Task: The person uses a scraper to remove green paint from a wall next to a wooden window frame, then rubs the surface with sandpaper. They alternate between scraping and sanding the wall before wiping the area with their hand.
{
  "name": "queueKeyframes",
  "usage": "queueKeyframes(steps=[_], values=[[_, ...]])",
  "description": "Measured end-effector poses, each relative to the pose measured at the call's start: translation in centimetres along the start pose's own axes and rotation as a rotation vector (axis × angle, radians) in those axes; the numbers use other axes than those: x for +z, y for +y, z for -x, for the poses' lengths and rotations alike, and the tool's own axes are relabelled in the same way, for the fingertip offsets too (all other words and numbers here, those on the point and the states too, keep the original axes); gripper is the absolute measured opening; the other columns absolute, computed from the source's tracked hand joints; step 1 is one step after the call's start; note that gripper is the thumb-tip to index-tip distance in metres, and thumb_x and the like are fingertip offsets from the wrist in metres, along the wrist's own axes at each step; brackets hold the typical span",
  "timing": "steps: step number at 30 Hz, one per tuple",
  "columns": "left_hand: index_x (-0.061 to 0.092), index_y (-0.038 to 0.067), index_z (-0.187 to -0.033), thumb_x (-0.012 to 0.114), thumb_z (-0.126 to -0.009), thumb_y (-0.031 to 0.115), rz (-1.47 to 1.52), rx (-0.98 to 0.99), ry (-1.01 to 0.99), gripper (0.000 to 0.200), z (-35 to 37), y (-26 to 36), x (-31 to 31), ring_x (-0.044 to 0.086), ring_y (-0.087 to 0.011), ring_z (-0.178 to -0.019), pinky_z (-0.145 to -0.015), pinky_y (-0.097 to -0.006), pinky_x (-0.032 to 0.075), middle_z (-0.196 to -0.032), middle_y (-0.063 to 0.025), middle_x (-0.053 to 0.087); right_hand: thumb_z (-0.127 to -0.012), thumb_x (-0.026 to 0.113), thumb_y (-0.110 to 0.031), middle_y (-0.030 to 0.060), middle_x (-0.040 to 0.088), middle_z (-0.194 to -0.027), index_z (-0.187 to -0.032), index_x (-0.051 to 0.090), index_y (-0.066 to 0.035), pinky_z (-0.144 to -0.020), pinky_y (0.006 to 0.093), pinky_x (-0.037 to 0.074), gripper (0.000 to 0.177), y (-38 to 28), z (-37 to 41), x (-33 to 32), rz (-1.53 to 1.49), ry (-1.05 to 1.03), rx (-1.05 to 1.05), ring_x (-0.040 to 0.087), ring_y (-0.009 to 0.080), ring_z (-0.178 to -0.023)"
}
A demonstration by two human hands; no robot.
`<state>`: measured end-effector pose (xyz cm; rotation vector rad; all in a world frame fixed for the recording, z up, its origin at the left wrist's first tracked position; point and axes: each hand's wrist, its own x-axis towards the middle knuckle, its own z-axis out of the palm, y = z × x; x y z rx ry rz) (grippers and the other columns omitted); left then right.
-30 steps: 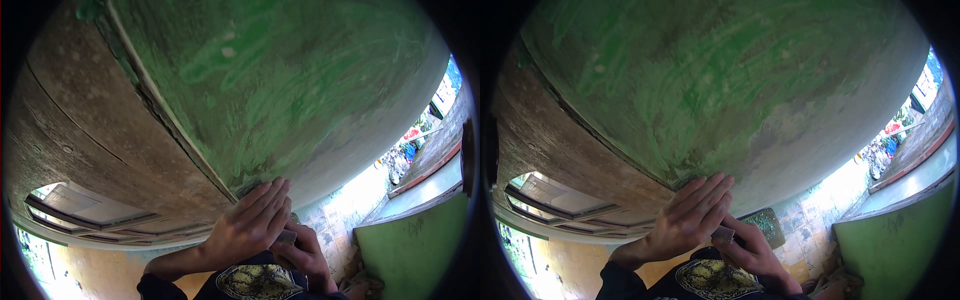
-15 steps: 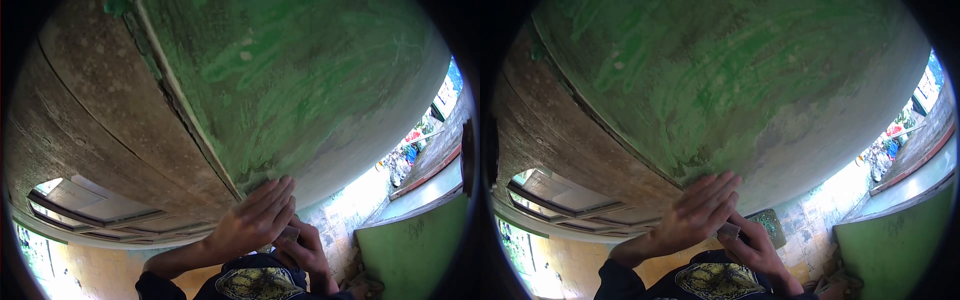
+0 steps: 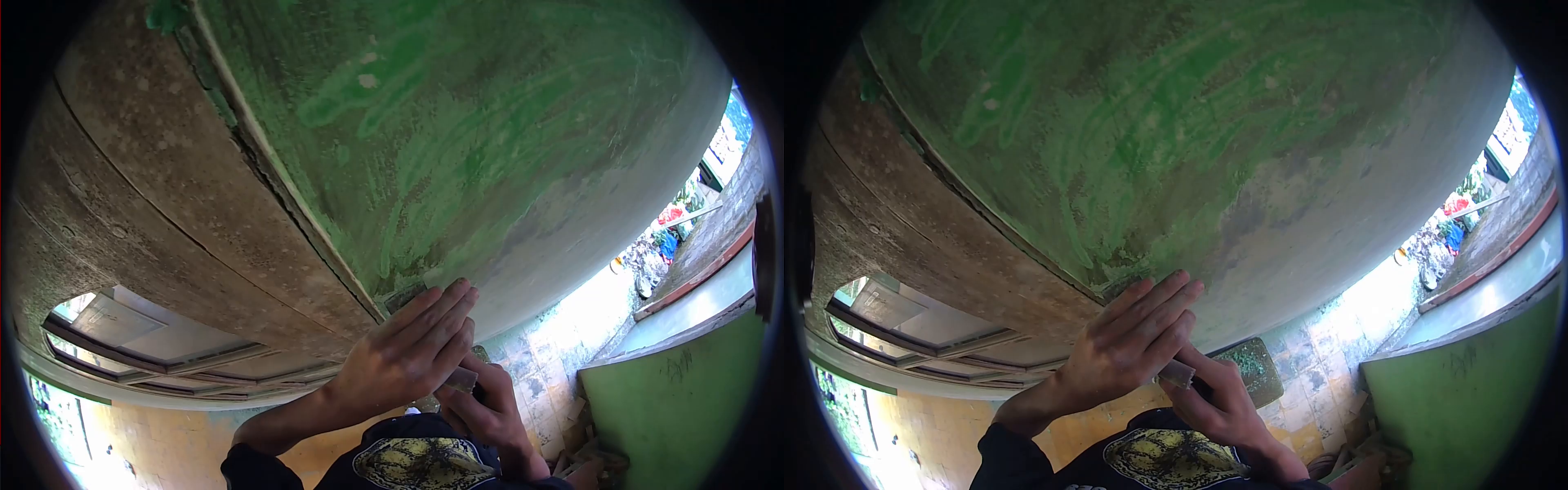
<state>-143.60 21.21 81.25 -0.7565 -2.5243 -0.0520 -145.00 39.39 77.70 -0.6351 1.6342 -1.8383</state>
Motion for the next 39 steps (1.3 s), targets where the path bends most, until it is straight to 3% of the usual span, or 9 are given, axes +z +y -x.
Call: queueKeyframes(steps=[18, 24, 27, 31, 33, 34, 36, 37, 39], values=[[0.061, 0.006, -0.108, 0.063, -0.088, 0.013, 0.077, -0.043, -0.058, 0.021, 0.0, -0.3, -0.4, 0.051, -0.0233, -0.134, -0.114, -0.0406, 0.035, -0.139, -0.0099, 0.058, -0.091, 0.056, -0.005, 0.0047, 0.062, -0.067, -0.126, 0.054, 0.006, -0.056, 0.0274, 0.045, 0.036, -0.1, -0.2, -0.4, 0.003, -0.040, 0.055, 0.059, 0.0090, -0.060], [0.066, 0.009, -0.108, 0.060, -0.089, 0.019, -0.087, -0.086, 0.061, 0.022, -1.7, -0.4, -2.5, 0.049, -0.0191, -0.135, -0.118, -0.0416, 0.031, -0.135, -0.0098, 0.060, -0.088, 0.058, -0.005, 0.0209, 0.066, -0.084, -0.126, 0.056, 0.001, -0.069, 0.0358, 0.050, 0.039, -2.8, -2.5, -0.3, 0.153, -0.052, -0.198, 0.068, 0.0323, -0.074], [0.064, 0.010, -0.119, 0.061, -0.087, 0.020, -0.179, -0.108, 0.046, 0.033, -1.4, -0.3, -3.5, 0.048, -0.0200, -0.136, -0.117, -0.0429, 0.031, -0.139, -0.0095, 0.058, -0.088, 0.059, -0.006, 0.0198, 0.066, -0.082, -0.125, 0.056, 0.001, -0.069, 0.0351, 0.050, 0.038, -2.6, -2.5, -1.3, 0.260, -0.091, -0.315, 0.068, 0.0302, -0.072], [0.055, 0.007, -0.134, 0.064, -0.083, 0.020, 0.128, -0.123, -0.119, 0.053, 3.1, 1.9, -2.4, 0.048, -0.0297, -0.136, -0.116, -0.0461, 0.033, -0.146, -0.0114, 0.050, -0.088, 0.059, -0.005, 0.0158, 0.067, -0.081, -0.136, 0.051, 0.001, -0.067, 0.0324, 0.050, 0.049, 1.2, -0.9, -2.9, 0.252, -0.087, -0.147, 0.067, 0.0244, -0.068], [0.056, 0.002, -0.131, 0.064, -0.088, 0.008, 0.651, -0.316, 0.174, 0.044, 5.8, 2.8, -0.1, 0.054, -0.0310, -0.129, -0.108, -0.0434, 0.042, -0.140, -0.0156, 0.054, -0.087, 0.059, -0.004, 0.0107, 0.066, -0.079, -0.148, 0.039, 0.000, -0.062, 0.0285, 0.049, 0.065, 1.7, 0.0, -3.1, 0.097, 0.029, -0.010, 0.063, 0.0163, -0.063], [0.056, 0.002, -0.131, 0.064, -0.088, 0.008, 0.649, -0.330, 0.171, 0.044, 6.9, 3.7, 1.1, 0.054, -0.0310, -0.129, -0.108, -0.0434, 0.042, -0.140, -0.0156, 0.054, -0.088, 0.056, 0.000, 0.0079, 0.064, -0.076, -0.154, 0.027, 0.000, -0.057, 0.0262, 0.047, 0.072, 1.9, 0.1, -3.1, 0.037, -0.007, -0.078, 0.058, 0.0111, -0.059], [0.053, -0.001, -0.130, 0.056, -0.094, -0.004, 1.020, -0.783, 0.438, 0.036, 7.0, 5.5, 3.2, 0.062, -0.0278, -0.120, -0.097, -0.0372, 0.050, -0.130, -0.0192, 0.061, -0.088, 0.054, 0.002, 0.0076, 0.062, -0.074, -0.154, 0.024, 0.000, -0.055, 0.0263, 0.046, 0.072, 1.5, -0.8, -2.0, 0.106, 0.010, -0.186, 0.056, 0.0105, -0.058], [0.053, -0.001, -0.130, 0.056, -0.094, -0.004, 1.018, -0.794, 0.449, 0.036, 6.2, 6.0, 3.3, 0.062, -0.0278, -0.120, -0.097, -0.0372, 0.050, -0.130, -0.0192, 0.061, -0.089, 0.052, 0.004, 0.0074, 0.060, -0.072, -0.155, 0.022, 0.001, -0.053, 0.0263, 0.045, 0.072, 1.2, -1.0, -1.4, 0.176, 0.035, -0.298, 0.055, 0.0099, -0.056], [0.050, -0.002, -0.129, 0.046, -0.098, -0.007, 1.170, -0.959, 0.507, 0.031, 3.1, 6.2, 2.3, 0.067, -0.0247, -0.110, -0.089, -0.0320, 0.052, -0.117, -0.0191, 0.066, -0.089, 0.050, 0.005, 0.0070, 0.060, -0.072, -0.155, 0.019, 0.000, -0.052, 0.0263, 0.044, 0.073, 0.0, -1.0, -1.0, 0.095, 0.020, -0.195, 0.054, 0.0097, -0.056]])
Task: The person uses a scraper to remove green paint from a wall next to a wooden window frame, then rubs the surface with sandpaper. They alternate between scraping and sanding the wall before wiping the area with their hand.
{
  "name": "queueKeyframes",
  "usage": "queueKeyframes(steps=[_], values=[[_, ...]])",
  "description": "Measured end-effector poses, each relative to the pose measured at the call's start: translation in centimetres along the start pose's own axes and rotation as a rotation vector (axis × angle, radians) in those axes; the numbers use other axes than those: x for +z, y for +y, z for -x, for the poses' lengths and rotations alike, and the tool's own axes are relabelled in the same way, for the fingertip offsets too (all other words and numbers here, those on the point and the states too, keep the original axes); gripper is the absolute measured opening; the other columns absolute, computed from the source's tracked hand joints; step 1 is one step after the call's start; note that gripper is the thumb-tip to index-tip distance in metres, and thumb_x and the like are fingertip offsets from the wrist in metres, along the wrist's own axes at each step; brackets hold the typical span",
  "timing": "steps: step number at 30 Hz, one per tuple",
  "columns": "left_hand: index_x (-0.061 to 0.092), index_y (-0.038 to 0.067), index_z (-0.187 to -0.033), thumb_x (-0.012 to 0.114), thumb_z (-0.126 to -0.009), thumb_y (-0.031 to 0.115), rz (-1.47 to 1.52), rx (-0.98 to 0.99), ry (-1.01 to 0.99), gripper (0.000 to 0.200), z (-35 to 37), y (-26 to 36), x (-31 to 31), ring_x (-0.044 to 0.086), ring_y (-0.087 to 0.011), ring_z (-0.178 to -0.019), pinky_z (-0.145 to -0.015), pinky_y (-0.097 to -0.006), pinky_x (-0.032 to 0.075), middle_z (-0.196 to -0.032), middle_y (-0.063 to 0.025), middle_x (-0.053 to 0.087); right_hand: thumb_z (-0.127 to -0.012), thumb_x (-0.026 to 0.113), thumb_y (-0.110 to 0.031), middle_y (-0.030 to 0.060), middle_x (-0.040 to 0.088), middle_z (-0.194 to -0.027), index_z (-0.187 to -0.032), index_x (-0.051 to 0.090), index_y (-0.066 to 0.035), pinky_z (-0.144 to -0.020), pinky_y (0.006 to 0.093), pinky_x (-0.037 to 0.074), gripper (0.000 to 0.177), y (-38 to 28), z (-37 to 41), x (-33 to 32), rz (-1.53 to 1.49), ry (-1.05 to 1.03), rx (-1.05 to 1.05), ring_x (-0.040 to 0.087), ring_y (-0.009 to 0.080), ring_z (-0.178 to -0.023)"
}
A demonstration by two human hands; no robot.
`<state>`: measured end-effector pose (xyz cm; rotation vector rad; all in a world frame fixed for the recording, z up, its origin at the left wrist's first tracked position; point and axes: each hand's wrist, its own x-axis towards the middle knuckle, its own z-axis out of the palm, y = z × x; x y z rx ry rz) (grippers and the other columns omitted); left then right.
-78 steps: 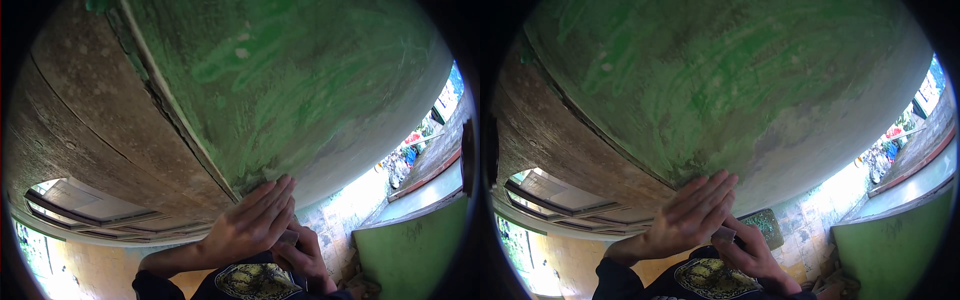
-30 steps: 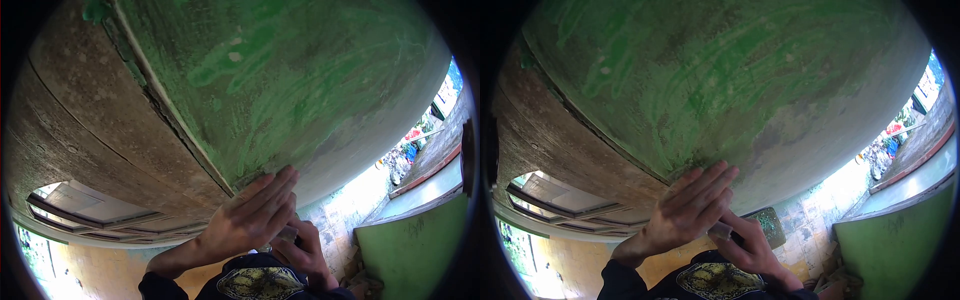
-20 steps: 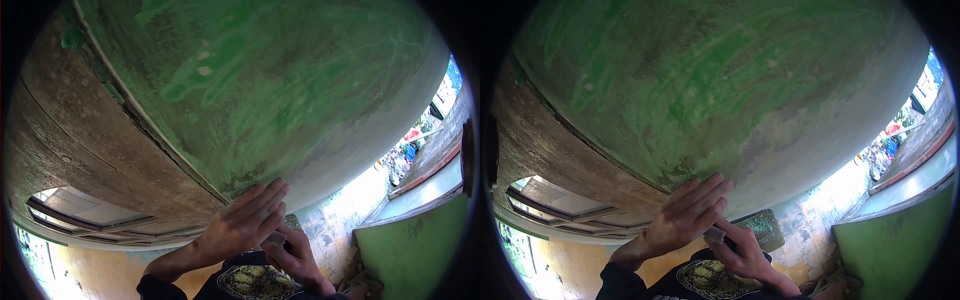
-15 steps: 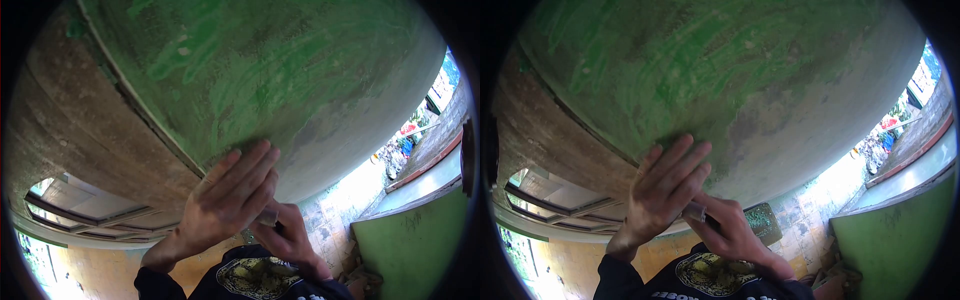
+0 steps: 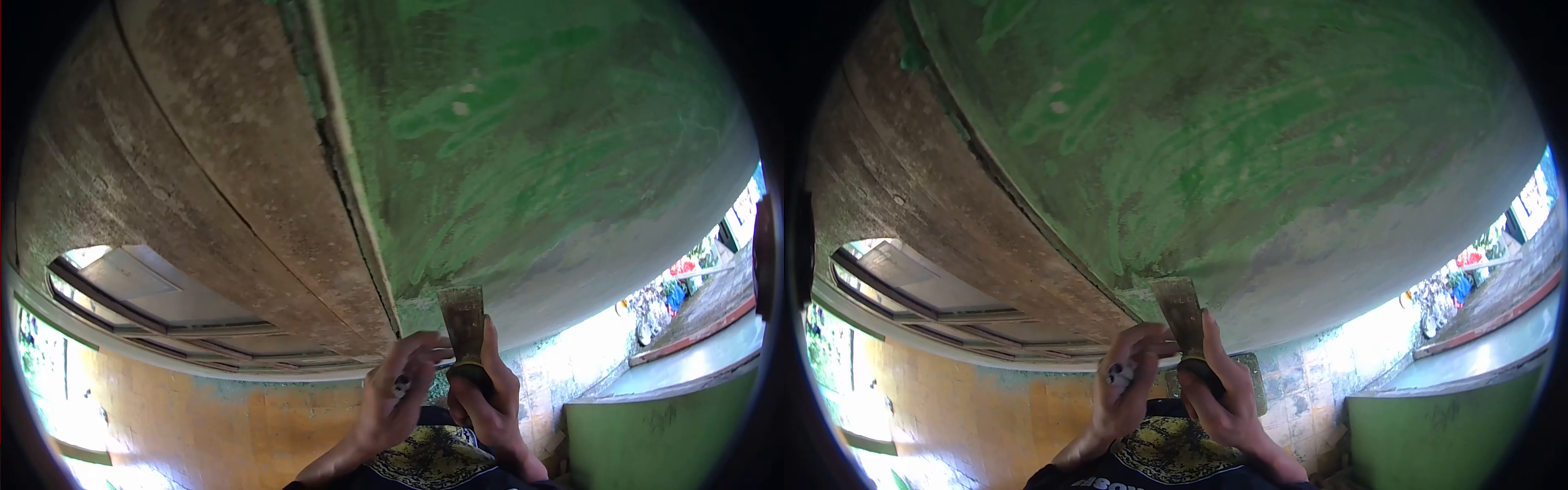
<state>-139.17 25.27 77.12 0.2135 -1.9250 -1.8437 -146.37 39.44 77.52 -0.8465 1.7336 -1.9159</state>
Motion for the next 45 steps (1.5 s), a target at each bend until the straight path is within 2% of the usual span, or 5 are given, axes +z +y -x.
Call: queueKeyframes(steps=[11, 13, 22, 32, 45], values=[[0.048, -0.005, -0.127, 0.038, -0.107, 0.011, 0.224, -0.101, -0.128, 0.028, -2.3, 0.6, 2.6, 0.064, -0.0163, -0.105, -0.091, -0.0289, 0.051, -0.116, -0.0167, 0.067, -0.089, 0.046, 0.006, 0.0048, 0.059, -0.072, -0.157, 0.014, -0.001, -0.051, 0.0251, 0.042, 0.075, -0.1, -1.0, 0.1, -0.151, -0.037, 0.098, 0.052, 0.0090, -0.056], [0.053, -0.003, -0.125, 0.043, -0.107, 0.021, 0.313, -0.098, -0.067, 0.032, -2.1, 0.2, 2.6, 0.068, -0.0155, -0.090, -0.071, -0.0281, 0.055, -0.111, -0.0140, 0.070, -0.090, 0.046, 0.005, 0.0037, 0.058, -0.071, -0.157, 0.013, -0.002, -0.050, 0.0241, 0.041, 0.075, 0.4, -0.7, 0.3, -0.127, -0.056, 0.023, 0.051, 0.0087, -0.055], [0.059, -0.001, -0.085, 0.050, -0.105, 0.030, 0.231, -0.108, 0.108, 0.038, -3.1, 1.0, 1.9, 0.056, -0.0072, -0.059, -0.049, -0.0264, 0.043, -0.066, -0.0029, 0.062, -0.092, 0.041, 0.006, 0.0067, 0.059, -0.081, -0.157, 0.000, -0.004, -0.047, 0.0219, 0.040, 0.078, -0.5, -0.2, 2.9, -0.319, -0.040, 0.107, 0.050, 0.0073, -0.053], [0.062, 0.000, -0.095, 0.053, -0.103, 0.018, 0.194, -0.182, 0.121, 0.021, -2.2, 0.1, 1.9, 0.051, -0.0054, -0.073, -0.059, -0.0239, 0.041, -0.082, 0.0016, 0.059, -0.093, 0.041, 0.006, 0.0134, 0.064, -0.095, -0.157, -0.001, -0.002, -0.050, 0.0218, 0.042, 0.077, 0.3, 1.4, 3.1, -0.272, -0.025, 0.161, 0.052, 0.0074, -0.058], [0.055, 0.002, -0.072, 0.056, -0.102, 0.024, 0.159, -0.086, 0.181, 0.037, -3.2, 0.1, 1.7, 0.042, -0.0041, -0.057, -0.046, -0.0271, 0.032, -0.061, 0.0034, 0.049, -0.092, 0.043, 0.005, 0.0066, 0.060, -0.087, -0.158, 0.001, -0.005, -0.049, 0.0220, 0.041, 0.078, 0.1, 0.8, 4.1, -0.303, 0.036, 0.131, 0.050, 0.0063, -0.056]])
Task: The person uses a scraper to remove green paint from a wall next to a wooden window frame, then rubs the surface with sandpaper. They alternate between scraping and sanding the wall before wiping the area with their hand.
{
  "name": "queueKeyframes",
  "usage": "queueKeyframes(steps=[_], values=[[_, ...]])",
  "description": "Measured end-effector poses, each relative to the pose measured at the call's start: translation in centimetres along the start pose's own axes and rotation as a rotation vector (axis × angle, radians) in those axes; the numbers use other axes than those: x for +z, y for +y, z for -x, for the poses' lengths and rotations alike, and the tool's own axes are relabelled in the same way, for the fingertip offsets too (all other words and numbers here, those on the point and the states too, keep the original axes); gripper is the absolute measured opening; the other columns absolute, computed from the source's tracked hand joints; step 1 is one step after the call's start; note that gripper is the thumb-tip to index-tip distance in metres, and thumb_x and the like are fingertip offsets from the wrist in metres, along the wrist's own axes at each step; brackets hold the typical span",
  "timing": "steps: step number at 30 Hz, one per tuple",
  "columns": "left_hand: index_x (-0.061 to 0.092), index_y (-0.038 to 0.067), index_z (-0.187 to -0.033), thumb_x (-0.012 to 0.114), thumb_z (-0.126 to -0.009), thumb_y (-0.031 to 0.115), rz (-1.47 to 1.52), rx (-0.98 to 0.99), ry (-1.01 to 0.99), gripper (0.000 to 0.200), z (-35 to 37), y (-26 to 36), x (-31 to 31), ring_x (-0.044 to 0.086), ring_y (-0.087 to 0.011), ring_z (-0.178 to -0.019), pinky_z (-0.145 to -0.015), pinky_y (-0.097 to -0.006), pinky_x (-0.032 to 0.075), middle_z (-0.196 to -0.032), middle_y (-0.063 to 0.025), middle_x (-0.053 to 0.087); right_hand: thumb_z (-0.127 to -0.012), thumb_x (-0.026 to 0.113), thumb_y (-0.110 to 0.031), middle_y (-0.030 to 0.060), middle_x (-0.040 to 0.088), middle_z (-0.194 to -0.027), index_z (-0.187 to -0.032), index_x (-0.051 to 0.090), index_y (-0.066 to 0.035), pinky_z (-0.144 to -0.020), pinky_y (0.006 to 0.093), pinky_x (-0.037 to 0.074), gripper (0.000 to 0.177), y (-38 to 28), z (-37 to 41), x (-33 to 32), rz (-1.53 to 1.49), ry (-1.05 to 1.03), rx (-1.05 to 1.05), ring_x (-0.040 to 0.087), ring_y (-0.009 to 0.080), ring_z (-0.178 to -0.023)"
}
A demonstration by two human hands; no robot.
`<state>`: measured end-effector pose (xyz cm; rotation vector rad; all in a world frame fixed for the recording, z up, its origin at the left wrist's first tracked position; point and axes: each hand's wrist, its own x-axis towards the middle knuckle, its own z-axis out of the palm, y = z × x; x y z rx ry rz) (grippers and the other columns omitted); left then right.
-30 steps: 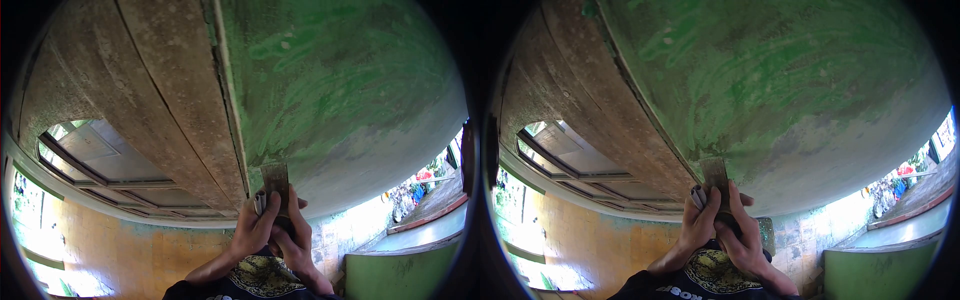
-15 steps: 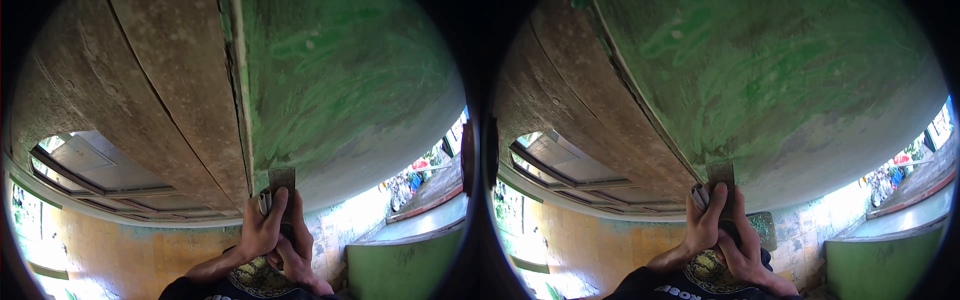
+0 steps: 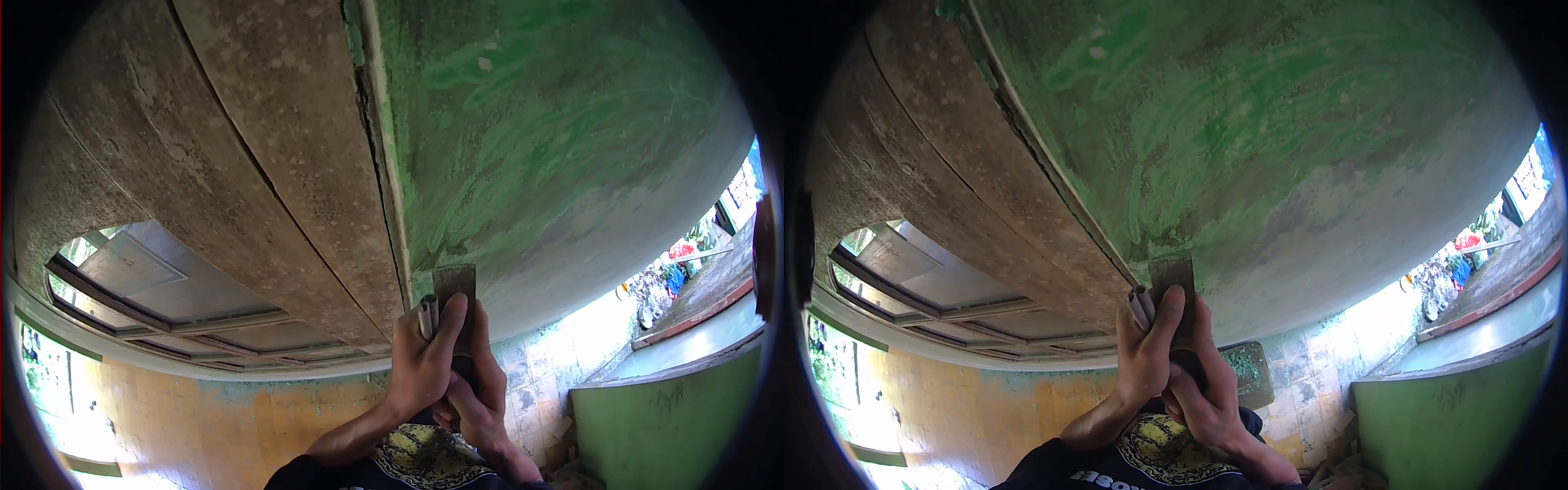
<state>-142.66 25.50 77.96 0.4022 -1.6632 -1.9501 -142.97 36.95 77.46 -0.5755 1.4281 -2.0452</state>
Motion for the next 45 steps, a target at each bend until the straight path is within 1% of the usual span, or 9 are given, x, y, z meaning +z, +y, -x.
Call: queueKeyframes(steps=[15, 17, 21, 27, 33, 36, 38, 40, 45], values=[[0.059, 0.001, -0.077, 0.059, -0.101, 0.026, -0.023, -0.020, -0.025, 0.034, -0.3, 1.0, -0.3, 0.046, -0.0045, -0.065, -0.052, -0.0266, 0.037, -0.069, 0.0025, 0.054, -0.095, 0.039, 0.004, 0.0069, 0.058, -0.085, -0.158, -0.003, -0.008, -0.044, 0.0216, 0.038, 0.077, 0.1, -0.7, 0.6, 0.055, 0.038, 0.004, 0.047, 0.0061, -0.051], [0.059, 0.001, -0.078, 0.059, -0.101, 0.026, 0.059, -0.065, -0.070, 0.034, -0.6, 2.4, 0.0, 0.046, -0.0044, -0.066, -0.052, -0.0264, 0.037, -0.069, 0.0031, 0.054, -0.095, 0.039, 0.004, 0.0065, 0.057, -0.084, -0.158, -0.002, -0.008, -0.045, 0.0221, 0.038, 0.077, -1.1, -0.7, 0.9, -0.016, -0.047, -0.124, 0.048, 0.0063, -0.052], [0.060, 0.001, -0.079, 0.059, -0.101, 0.026, 0.080, -0.005, -0.002, 0.033, -0.5, 1.2, 0.4, 0.046, -0.0043, -0.065, -0.051, -0.0263, 0.037, -0.069, 0.0035, 0.053, -0.093, 0.040, 0.006, 0.0063, 0.056, -0.081, -0.158, -0.004, -0.008, -0.044, 0.0229, 0.038, 0.080, -0.8, -0.6, 1.0, 0.044, -0.003, 0.028, 0.047, 0.0069, -0.051], [0.059, 0.000, -0.081, 0.058, -0.101, 0.027, 0.083, -0.019, -0.137, 0.034, -1.3, 2.8, 0.0, 0.046, -0.0046, -0.065, -0.051, -0.0262, 0.036, -0.070, 0.0034, 0.053, -0.093, 0.041, 0.007, 0.0073, 0.056, -0.082, -0.158, -0.003, -0.008, -0.045, 0.0226, 0.039, 0.080, -1.4, -1.3, 0.8, 0.011, -0.033, -0.144, 0.048, 0.0076, -0.052], [0.057, 0.001, -0.079, 0.057, -0.102, 0.029, 0.033, -0.035, -0.074, 0.037, 0.0, -0.9, -0.6, 0.047, -0.0042, -0.065, -0.051, -0.0273, 0.038, -0.069, 0.0030, 0.053, -0.095, 0.042, 0.002, 0.0035, 0.053, -0.074, -0.158, -0.003, -0.007, -0.044, 0.0223, 0.038, 0.078, 0.0, -0.3, -0.4, -0.023, -0.021, 0.043, 0.047, 0.0072, -0.051], [0.061, -0.001, -0.090, 0.055, -0.103, 0.029, 0.032, -0.081, -0.140, 0.033, 0.0, -0.6, -1.2, 0.054, -0.0058, -0.071, -0.056, -0.0257, 0.045, -0.077, -0.0015, 0.062, -0.099, 0.042, -0.005, 0.0016, 0.050, -0.070, -0.158, 0.000, -0.007, -0.045, 0.0226, 0.037, 0.073, 0.0, -0.3, -1.4, -0.036, -0.132, 0.035, 0.045, 0.0071, -0.051], [0.058, -0.002, -0.110, 0.048, -0.105, 0.027, 0.206, -0.001, -0.142, 0.030, 0.7, -0.7, -1.4, 0.065, -0.0164, -0.081, -0.069, -0.0285, 0.053, -0.094, -0.0125, 0.067, -0.098, 0.045, -0.011, 0.0034, 0.052, -0.073, -0.158, 0.003, -0.006, -0.044, 0.0233, 0.038, 0.073, 0.0, -0.4, -1.4, -0.019, -0.149, 0.071, 0.045, 0.0083, -0.050], [0.058, -0.004, -0.112, 0.048, -0.105, 0.026, 0.314, -0.057, -0.109, 0.032, 1.0, -0.6, -1.3, 0.067, -0.0195, -0.085, -0.071, -0.0298, 0.056, -0.097, -0.0151, 0.068, -0.098, 0.047, -0.021, 0.0057, 0.053, -0.078, -0.158, 0.008, -0.004, -0.043, 0.0238, 0.038, 0.073, 0.3, -0.6, -1.3, 0.003, -0.174, 0.116, 0.046, 0.0093, -0.050], [0.058, -0.008, -0.114, 0.046, -0.106, 0.024, 0.460, -0.145, -0.094, 0.035, 0.5, -0.2, -1.8, 0.070, -0.0256, -0.086, -0.071, -0.0336, 0.059, -0.096, -0.0178, 0.068, -0.100, 0.044, -0.016, 0.0070, 0.054, -0.082, -0.156, 0.013, 0.001, -0.048, 0.0242, 0.040, 0.066, 2.2, -2.0, -1.9, 0.108, -0.217, -0.042, 0.048, 0.0094, -0.056]])
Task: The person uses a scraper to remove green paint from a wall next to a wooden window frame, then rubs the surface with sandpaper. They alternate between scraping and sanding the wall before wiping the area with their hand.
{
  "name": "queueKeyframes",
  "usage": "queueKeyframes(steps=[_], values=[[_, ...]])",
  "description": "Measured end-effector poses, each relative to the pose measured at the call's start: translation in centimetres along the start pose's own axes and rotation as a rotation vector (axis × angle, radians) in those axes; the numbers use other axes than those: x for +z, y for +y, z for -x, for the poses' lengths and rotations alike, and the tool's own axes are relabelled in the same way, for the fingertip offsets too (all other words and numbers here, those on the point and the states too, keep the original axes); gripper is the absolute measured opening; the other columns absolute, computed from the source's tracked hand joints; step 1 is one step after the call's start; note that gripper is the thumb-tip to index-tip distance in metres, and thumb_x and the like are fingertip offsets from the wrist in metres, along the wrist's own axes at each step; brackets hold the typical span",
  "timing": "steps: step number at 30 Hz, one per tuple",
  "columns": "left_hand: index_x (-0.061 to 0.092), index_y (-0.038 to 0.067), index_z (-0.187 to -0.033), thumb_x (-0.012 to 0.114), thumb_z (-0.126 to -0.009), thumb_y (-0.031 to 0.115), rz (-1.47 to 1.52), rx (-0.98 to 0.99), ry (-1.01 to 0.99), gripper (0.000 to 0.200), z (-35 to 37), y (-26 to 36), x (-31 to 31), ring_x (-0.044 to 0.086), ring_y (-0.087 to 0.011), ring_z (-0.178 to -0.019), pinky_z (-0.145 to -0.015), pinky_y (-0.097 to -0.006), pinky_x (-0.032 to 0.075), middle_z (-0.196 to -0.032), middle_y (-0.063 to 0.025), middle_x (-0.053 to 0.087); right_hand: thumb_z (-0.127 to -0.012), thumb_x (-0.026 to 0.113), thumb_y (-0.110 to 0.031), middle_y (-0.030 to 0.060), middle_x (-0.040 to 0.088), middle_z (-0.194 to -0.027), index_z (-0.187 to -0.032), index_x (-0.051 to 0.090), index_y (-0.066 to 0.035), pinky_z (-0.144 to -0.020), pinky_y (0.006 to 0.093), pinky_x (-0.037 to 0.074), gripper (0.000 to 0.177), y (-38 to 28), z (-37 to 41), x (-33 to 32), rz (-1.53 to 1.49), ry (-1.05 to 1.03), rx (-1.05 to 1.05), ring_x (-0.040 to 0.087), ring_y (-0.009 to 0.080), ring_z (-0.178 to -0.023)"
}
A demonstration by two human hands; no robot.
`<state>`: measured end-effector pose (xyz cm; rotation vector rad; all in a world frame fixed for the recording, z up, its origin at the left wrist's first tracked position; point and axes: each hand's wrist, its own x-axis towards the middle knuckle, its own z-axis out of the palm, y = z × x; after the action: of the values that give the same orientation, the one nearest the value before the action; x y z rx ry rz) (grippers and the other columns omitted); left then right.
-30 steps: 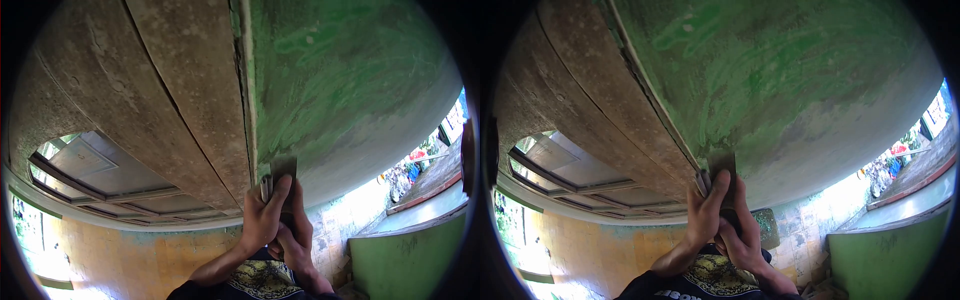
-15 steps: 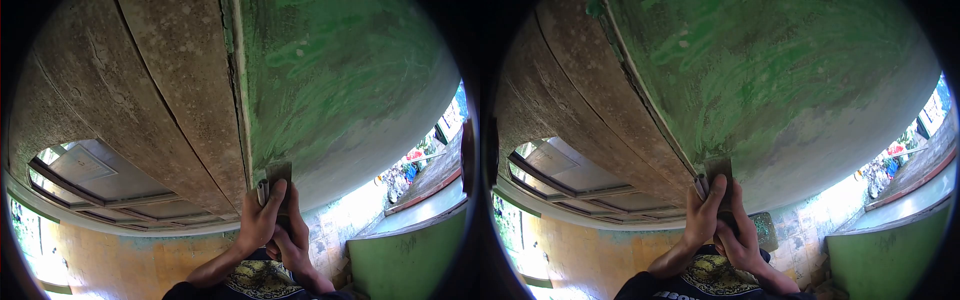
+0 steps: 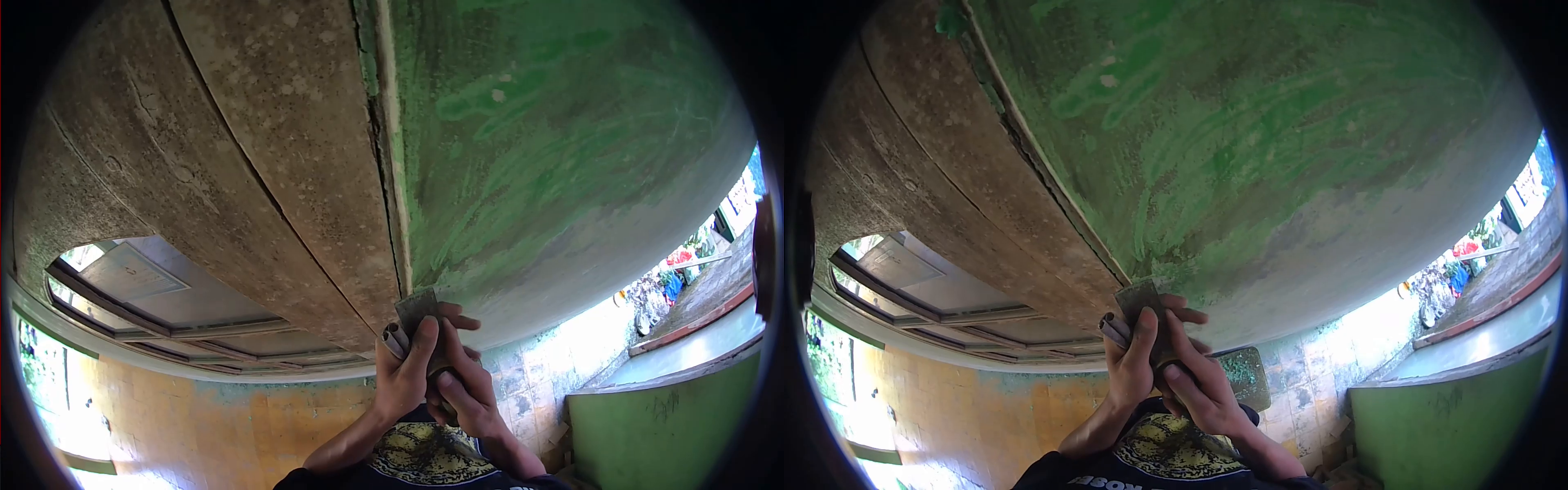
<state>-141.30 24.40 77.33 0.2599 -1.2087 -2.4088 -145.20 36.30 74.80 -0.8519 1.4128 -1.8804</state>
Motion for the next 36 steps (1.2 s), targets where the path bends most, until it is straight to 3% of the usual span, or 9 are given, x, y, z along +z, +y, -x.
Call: queueKeyframes(steps=[8, 11, 13, 16, 29, 32, 34, 35, 36], values=[[0.062, -0.009, -0.105, 0.045, -0.106, 0.020, -0.221, 0.152, 0.028, 0.033, -0.8, 0.1, 1.2, 0.062, -0.0137, -0.067, -0.061, -0.0280, 0.054, -0.078, -0.0087, 0.063, -0.097, 0.045, -0.005, 0.0179, 0.058, -0.117, -0.153, 0.021, 0.005, -0.064, 0.0274, 0.048, 0.062, -1.7, -0.7, -0.5, 0.290, -0.001, -0.144, 0.057, 0.0135, -0.066], [0.061, -0.009, -0.105, 0.046, -0.106, 0.019, -0.185, 0.123, 0.039, 0.032, -0.5, -1.4, 0.8, 0.063, -0.0141, -0.067, -0.061, -0.0279, 0.054, -0.077, -0.0083, 0.062, -0.095, 0.049, -0.007, 0.0236, 0.053, -0.130, -0.153, 0.022, 0.005, -0.086, 0.0328, 0.048, 0.064, -1.1, 0.1, -0.9, 0.249, 0.053, 0.024, 0.065, 0.0239, -0.089], [0.061, -0.009, -0.105, 0.046, -0.106, 0.019, -0.141, 0.102, 0.041, 0.032, -0.5, -1.1, 1.2, 0.062, -0.0141, -0.067, -0.060, -0.0280, 0.054, -0.077, -0.0084, 0.062, -0.095, 0.050, -0.008, 0.0270, 0.046, -0.141, -0.152, 0.023, 0.005, -0.105, 0.0373, 0.038, 0.065, -1.2, 0.2, -1.1, 0.255, 0.020, 0.020, 0.055, 0.0343, -0.123], [0.059, -0.008, -0.107, 0.046, -0.106, 0.023, -0.153, 0.102, 0.039, 0.034, -0.6, -1.0, 1.1, 0.062, -0.0163, -0.065, -0.059, -0.0295, 0.054, -0.077, -0.0104, 0.061, -0.095, 0.050, -0.009, 0.0276, 0.041, -0.147, -0.152, 0.024, 0.005, -0.114, 0.0398, 0.027, 0.064, -1.6, -0.4, -1.0, 0.166, 0.012, 0.022, 0.036, 0.0391, -0.142], [0.061, -0.007, -0.107, 0.046, -0.106, 0.021, -0.140, 0.105, 0.041, 0.032, -0.6, -0.1, 1.1, 0.062, -0.0133, -0.068, -0.060, -0.0269, 0.053, -0.078, -0.0081, 0.063, -0.096, 0.049, -0.006, 0.0285, 0.043, -0.145, -0.152, 0.025, 0.004, -0.099, 0.0352, 0.044, 0.062, -2.3, -0.3, -0.5, 0.176, 0.014, 0.076, 0.058, 0.0339, -0.119], [0.062, -0.008, -0.107, 0.047, -0.105, 0.019, -0.093, 0.083, 0.058, 0.030, -0.1, 0.8, 1.8, 0.062, -0.0131, -0.069, -0.060, -0.0262, 0.052, -0.078, -0.0075, 0.063, -0.096, 0.048, -0.005, 0.0272, 0.046, -0.142, -0.153, 0.022, 0.005, -0.098, 0.0337, 0.044, 0.063, -3.5, -0.3, 0.0, 0.351, -0.028, -0.121, 0.058, 0.0293, -0.116], [0.062, -0.008, -0.109, 0.046, -0.106, 0.018, -0.137, 0.030, 0.040, 0.030, -0.3, -0.3, 0.6, 0.062, -0.0132, -0.068, -0.061, -0.0264, 0.052, -0.078, -0.0077, 0.063, -0.096, 0.046, -0.005, 0.0254, 0.047, -0.139, -0.154, 0.019, 0.005, -0.094, 0.0322, 0.044, 0.064, -3.8, 0.1, 0.5, 0.065, 0.041, 0.178, 0.059, 0.0241, -0.106], [0.061, -0.008, -0.109, 0.046, -0.105, 0.018, -0.161, 0.048, 0.027, 0.030, -0.4, -0.3, 0.5, 0.063, -0.0135, -0.068, -0.061, -0.0267, 0.053, -0.078, -0.0075, 0.063, -0.097, 0.045, -0.004, 0.0215, 0.048, -0.135, -0.154, 0.018, 0.004, -0.079, 0.0285, 0.048, 0.063, -2.8, -0.3, 0.3, 0.149, 0.021, 0.114, 0.059, 0.0177, -0.084], [0.061, -0.008, -0.109, 0.046, -0.105, 0.018, -0.160, 0.044, 0.022, 0.030, -0.6, -0.2, 0.6, 0.063, -0.0135, -0.068, -0.061, -0.0267, 0.053, -0.078, -0.0075, 0.063, -0.097, 0.045, -0.004, 0.0215, 0.048, -0.135, -0.154, 0.018, 0.004, -0.079, 0.0285, 0.048, 0.063, -2.4, -0.2, -0.1, 0.150, 0.027, 0.114, 0.059, 0.0177, -0.084]])
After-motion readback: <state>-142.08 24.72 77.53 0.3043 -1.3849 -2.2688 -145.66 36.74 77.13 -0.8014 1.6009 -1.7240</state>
